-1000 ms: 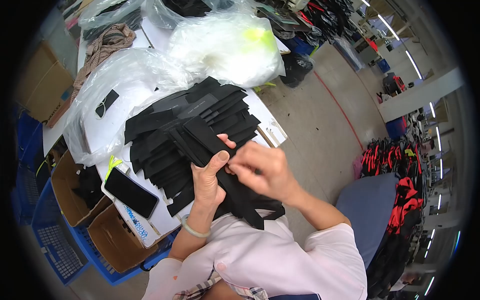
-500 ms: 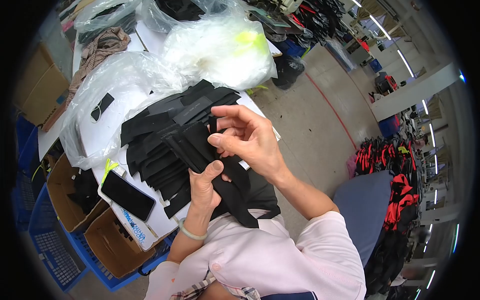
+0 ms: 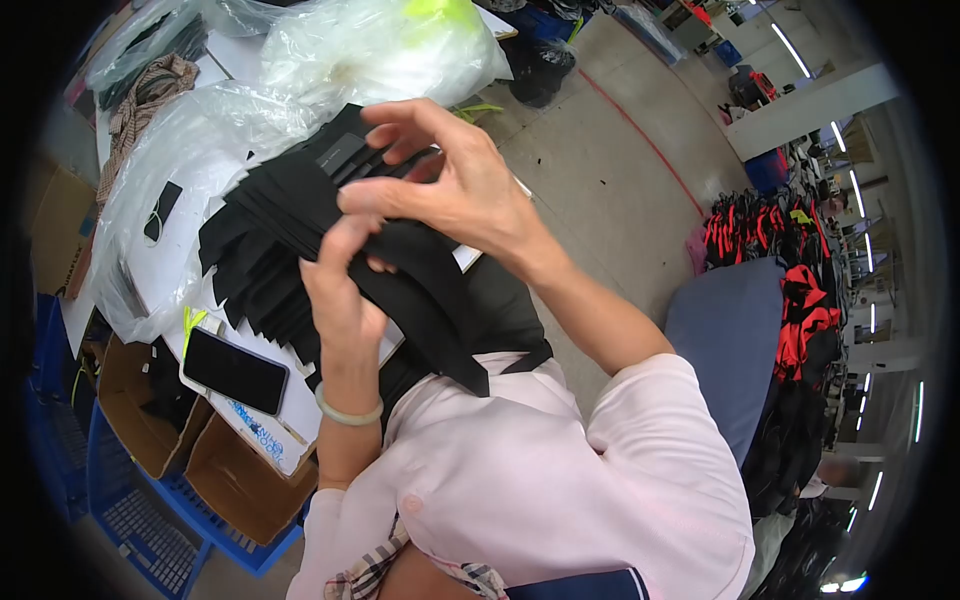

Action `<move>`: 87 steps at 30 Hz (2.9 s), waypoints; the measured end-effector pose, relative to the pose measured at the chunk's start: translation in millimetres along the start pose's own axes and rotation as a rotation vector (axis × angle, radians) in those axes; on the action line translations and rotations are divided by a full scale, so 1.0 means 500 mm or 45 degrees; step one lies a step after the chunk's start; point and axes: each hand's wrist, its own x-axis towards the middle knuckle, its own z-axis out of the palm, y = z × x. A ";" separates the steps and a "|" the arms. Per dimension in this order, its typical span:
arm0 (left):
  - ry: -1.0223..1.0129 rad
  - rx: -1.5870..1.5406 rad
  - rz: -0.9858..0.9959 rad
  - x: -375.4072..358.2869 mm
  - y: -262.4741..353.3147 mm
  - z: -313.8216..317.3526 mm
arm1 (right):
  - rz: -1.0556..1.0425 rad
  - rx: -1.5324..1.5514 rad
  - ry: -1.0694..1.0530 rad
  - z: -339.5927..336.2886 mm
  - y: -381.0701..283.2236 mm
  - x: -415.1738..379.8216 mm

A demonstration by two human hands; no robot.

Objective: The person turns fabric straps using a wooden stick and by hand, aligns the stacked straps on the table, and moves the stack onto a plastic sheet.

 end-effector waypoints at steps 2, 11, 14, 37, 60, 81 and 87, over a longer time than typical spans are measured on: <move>0.114 0.070 0.097 0.018 0.007 0.012 | 0.239 0.285 -0.265 -0.007 0.039 -0.040; 0.190 0.309 0.440 -0.006 -0.068 0.057 | 0.354 0.062 -0.482 -0.011 0.099 -0.162; 0.053 0.158 0.230 -0.028 -0.095 0.088 | 0.366 0.044 -0.323 -0.040 0.122 -0.205; 0.260 0.312 0.486 -0.183 -0.060 -0.147 | -0.118 -0.514 -0.877 -0.108 0.267 -0.144; 0.368 2.235 0.942 -0.197 -0.093 -0.289 | -0.862 -0.958 -0.547 -0.022 0.404 -0.119; 0.534 2.183 0.837 -0.187 -0.094 -0.282 | -0.125 -0.216 0.040 -0.007 0.466 -0.176; 0.432 2.219 0.727 -0.170 -0.093 -0.283 | -0.069 -0.188 0.044 0.001 0.476 -0.162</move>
